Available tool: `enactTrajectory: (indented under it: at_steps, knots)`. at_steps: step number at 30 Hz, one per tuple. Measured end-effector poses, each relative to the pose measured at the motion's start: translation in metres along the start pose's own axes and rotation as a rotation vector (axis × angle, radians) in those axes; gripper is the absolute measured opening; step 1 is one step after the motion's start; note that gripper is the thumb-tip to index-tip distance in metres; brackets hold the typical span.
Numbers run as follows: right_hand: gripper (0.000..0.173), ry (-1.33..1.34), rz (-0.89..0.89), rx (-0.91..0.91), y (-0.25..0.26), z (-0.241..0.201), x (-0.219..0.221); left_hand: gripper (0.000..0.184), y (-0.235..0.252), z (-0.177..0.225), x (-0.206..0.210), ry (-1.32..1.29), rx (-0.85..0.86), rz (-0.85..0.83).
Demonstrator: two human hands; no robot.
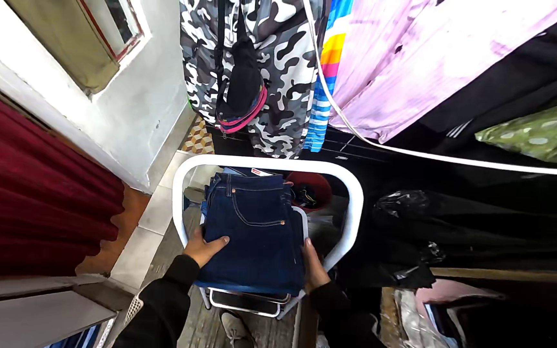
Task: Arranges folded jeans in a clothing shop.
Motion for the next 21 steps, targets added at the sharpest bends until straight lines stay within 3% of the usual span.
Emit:
enactTrajectory:
  at_steps: [3, 8, 13, 15, 18, 20, 21]
  knots:
    - [0.081, -0.300, -0.060, -0.077, 0.016, -0.029, 0.015, 0.094, -0.005, -0.001, 0.003, -0.102, -0.057, -0.071]
    - [0.092, -0.194, -0.169, -0.154, 0.021, -0.032, 0.008, 0.088, -0.013, 0.016, 0.000, -0.154, -0.004, -0.106]
    - [0.067, 0.007, -0.271, -0.198, -0.001, -0.044, 0.003, 0.090, -0.029, 0.015, -0.016, -0.181, 0.056, -0.128]
    - [0.058, 0.020, -0.288, -0.252, -0.035, -0.058, -0.001, 0.094, -0.047, 0.015, -0.025, -0.178, 0.070, -0.148]
    - [0.036, 0.044, -0.146, -0.274, -0.118, -0.091, -0.003, 0.091, -0.092, 0.002, -0.047, -0.241, 0.075, -0.208]
    - [0.021, 0.149, -0.077, -0.336, -0.174, -0.116, 0.014, 0.074, -0.112, -0.035, -0.058, -0.534, 0.073, -0.224]
    - [0.022, 0.187, -0.087, -0.345, -0.198, -0.122, 0.028, 0.072, -0.114, -0.069, -0.054, -0.754, 0.008, -0.188]
Point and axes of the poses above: each hand's wrist, its own y-axis towards the middle knuckle, its own x-axis out of the palm, z = x × y, the point moved 7 cm from there along y, towards the middle knuckle, and after that the axes turned 9 degrees about z, right-handed, at the moved point
